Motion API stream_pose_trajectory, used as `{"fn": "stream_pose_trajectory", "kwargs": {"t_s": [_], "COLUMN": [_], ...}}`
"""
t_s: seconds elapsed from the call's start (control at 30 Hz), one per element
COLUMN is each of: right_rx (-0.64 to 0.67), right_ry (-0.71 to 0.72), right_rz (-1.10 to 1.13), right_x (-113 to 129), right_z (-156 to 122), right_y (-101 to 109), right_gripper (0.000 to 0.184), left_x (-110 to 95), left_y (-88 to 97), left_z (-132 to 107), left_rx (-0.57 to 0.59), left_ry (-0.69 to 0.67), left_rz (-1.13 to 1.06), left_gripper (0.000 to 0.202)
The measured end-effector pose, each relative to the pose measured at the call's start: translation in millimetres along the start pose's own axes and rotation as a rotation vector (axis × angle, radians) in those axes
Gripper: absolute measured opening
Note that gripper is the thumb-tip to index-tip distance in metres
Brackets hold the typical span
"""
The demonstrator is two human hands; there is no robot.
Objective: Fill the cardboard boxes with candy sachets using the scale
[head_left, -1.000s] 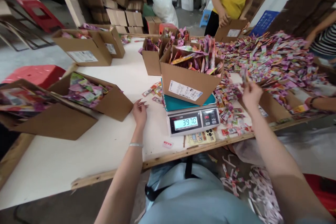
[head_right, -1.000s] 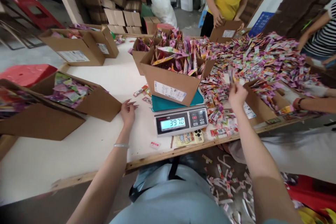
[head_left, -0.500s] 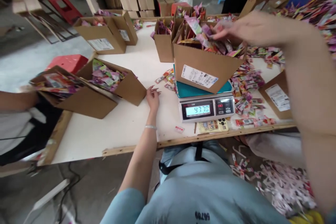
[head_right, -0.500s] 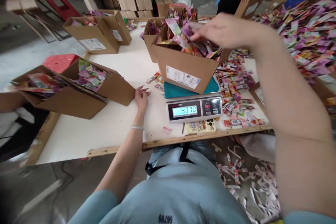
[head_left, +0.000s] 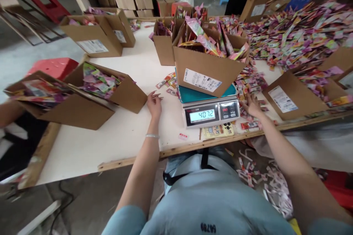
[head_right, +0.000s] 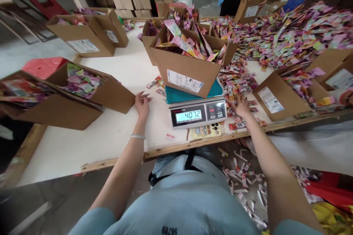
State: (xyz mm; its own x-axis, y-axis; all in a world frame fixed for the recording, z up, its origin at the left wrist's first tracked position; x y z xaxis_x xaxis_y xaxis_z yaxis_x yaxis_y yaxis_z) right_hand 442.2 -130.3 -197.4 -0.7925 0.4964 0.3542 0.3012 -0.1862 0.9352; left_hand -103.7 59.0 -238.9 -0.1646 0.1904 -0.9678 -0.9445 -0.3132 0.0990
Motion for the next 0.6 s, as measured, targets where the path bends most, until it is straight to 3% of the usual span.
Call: {"fn": "stream_pose_trajectory", "kwargs": {"t_s": [0.13,0.4,0.5,0.6], "right_rx": [0.001,-0.079,-0.02,-0.045], "right_ry": [-0.046,-0.27,-0.29,-0.227], "right_rz": [0.028,-0.062,-0.02,0.07], "right_x": [-15.2,-32.7,-40.4,-46.9], "right_z": [-6.2,-12.5,-11.8,-6.3], "right_y": [-17.7,6.3,9.3,22.2], "right_gripper": [0.055,0.077,0.051,0.035], "left_x": [-4.7,-5.3,-10.7,-12.7], "left_y": [0.8,4.0,4.8,5.7], "left_z": [-2.0,-0.5,2.2,7.6], "left_rx": [0.01,0.001,0.007,0.015], "left_ry": [-0.008,0.043,0.044,0.045], "left_rz": [0.029,0.016,0.007,0.012], "left_gripper": [0.033,0.033,0.032,0.029]}}
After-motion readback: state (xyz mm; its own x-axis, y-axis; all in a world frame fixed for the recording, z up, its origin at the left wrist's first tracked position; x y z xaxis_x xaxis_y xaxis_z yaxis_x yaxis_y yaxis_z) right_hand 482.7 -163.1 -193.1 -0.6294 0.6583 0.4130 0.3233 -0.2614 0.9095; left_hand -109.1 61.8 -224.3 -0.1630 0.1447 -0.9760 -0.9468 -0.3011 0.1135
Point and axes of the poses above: each hand's wrist, its own z-axis towards the middle knuckle, its own y-axis out of the back of the hand, x = y × z, the point moved 9 cm from there along z, towards the middle knuckle, and after that the axes turned 2 degrees about z, right-handed, at the moved point
